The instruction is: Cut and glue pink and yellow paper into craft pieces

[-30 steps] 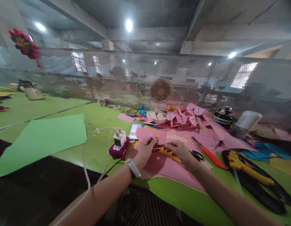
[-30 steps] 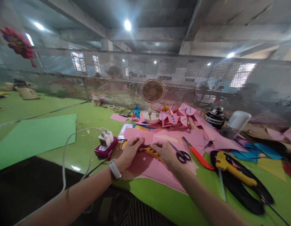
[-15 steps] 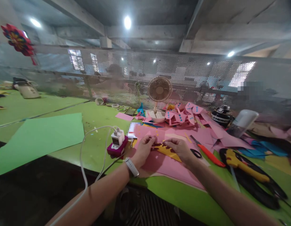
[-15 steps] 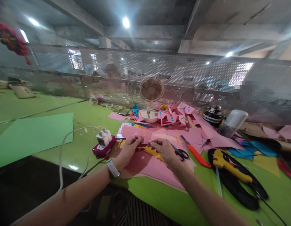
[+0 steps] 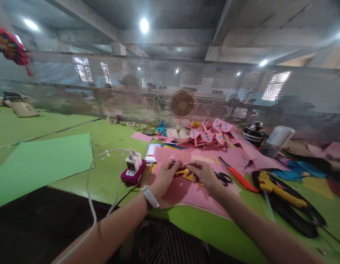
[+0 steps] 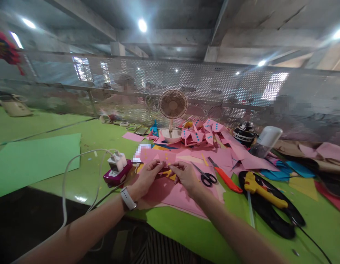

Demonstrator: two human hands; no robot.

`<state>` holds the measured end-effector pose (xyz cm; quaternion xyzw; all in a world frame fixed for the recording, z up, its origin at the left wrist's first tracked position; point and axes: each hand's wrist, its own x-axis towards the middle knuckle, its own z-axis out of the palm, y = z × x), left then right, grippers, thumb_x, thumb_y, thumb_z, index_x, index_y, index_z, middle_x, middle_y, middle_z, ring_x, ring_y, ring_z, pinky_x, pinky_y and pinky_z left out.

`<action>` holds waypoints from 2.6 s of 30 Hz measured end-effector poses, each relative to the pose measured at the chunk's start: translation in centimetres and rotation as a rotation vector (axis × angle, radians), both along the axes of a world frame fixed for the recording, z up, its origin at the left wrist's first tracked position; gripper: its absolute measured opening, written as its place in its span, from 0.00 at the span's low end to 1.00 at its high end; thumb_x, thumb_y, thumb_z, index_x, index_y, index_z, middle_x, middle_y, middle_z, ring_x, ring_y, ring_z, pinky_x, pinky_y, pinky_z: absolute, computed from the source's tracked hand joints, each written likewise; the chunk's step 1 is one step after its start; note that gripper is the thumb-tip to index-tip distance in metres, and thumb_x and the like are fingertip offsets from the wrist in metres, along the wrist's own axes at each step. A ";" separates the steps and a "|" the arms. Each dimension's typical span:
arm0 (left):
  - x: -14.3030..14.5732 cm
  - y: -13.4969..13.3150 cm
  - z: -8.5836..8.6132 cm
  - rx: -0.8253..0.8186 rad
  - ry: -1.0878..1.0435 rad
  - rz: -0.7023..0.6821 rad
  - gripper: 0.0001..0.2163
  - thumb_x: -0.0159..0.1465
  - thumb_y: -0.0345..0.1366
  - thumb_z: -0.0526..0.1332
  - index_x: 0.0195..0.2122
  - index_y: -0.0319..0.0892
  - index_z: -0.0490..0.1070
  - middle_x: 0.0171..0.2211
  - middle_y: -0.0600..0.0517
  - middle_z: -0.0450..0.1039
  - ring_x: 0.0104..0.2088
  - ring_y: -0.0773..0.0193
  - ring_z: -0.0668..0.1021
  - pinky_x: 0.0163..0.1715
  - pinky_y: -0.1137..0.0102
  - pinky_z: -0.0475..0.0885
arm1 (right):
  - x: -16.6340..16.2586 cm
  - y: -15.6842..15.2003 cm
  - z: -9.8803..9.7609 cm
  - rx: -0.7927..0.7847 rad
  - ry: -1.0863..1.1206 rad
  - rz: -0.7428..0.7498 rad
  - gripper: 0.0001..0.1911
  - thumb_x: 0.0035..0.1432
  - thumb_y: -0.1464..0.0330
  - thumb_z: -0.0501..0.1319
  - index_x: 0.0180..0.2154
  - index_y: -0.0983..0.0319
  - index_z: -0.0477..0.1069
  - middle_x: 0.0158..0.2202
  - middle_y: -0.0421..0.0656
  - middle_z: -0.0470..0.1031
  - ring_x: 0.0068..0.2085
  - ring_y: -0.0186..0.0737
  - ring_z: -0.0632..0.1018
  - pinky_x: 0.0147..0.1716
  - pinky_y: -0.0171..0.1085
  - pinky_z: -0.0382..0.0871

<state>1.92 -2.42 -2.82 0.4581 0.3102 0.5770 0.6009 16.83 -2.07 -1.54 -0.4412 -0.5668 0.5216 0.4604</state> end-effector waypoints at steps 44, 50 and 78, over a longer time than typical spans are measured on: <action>-0.1 -0.1 0.3 0.027 0.020 0.059 0.19 0.46 0.34 0.70 0.34 0.42 0.61 0.31 0.50 0.75 0.32 0.63 0.77 0.36 0.68 0.69 | 0.0 -0.6 -0.3 0.018 -0.069 -0.018 0.09 0.48 0.64 0.59 0.25 0.64 0.71 0.17 0.36 0.69 0.15 0.26 0.65 0.12 0.27 0.57; 0.0 -0.2 0.4 0.025 0.031 0.054 0.18 0.46 0.34 0.70 0.34 0.41 0.63 0.31 0.50 0.75 0.33 0.63 0.77 0.35 0.69 0.70 | 0.1 -0.7 -0.3 0.019 -0.083 -0.016 0.08 0.48 0.66 0.58 0.26 0.64 0.71 0.18 0.37 0.70 0.15 0.26 0.65 0.12 0.27 0.58; -0.3 0.2 -0.4 0.048 0.106 0.107 0.16 0.46 0.33 0.69 0.34 0.41 0.65 0.30 0.52 0.73 0.31 0.64 0.75 0.33 0.70 0.68 | 0.7 0.4 -1.4 0.139 -0.138 -0.049 0.11 0.49 0.62 0.59 0.31 0.64 0.70 0.19 0.37 0.72 0.15 0.28 0.69 0.14 0.29 0.63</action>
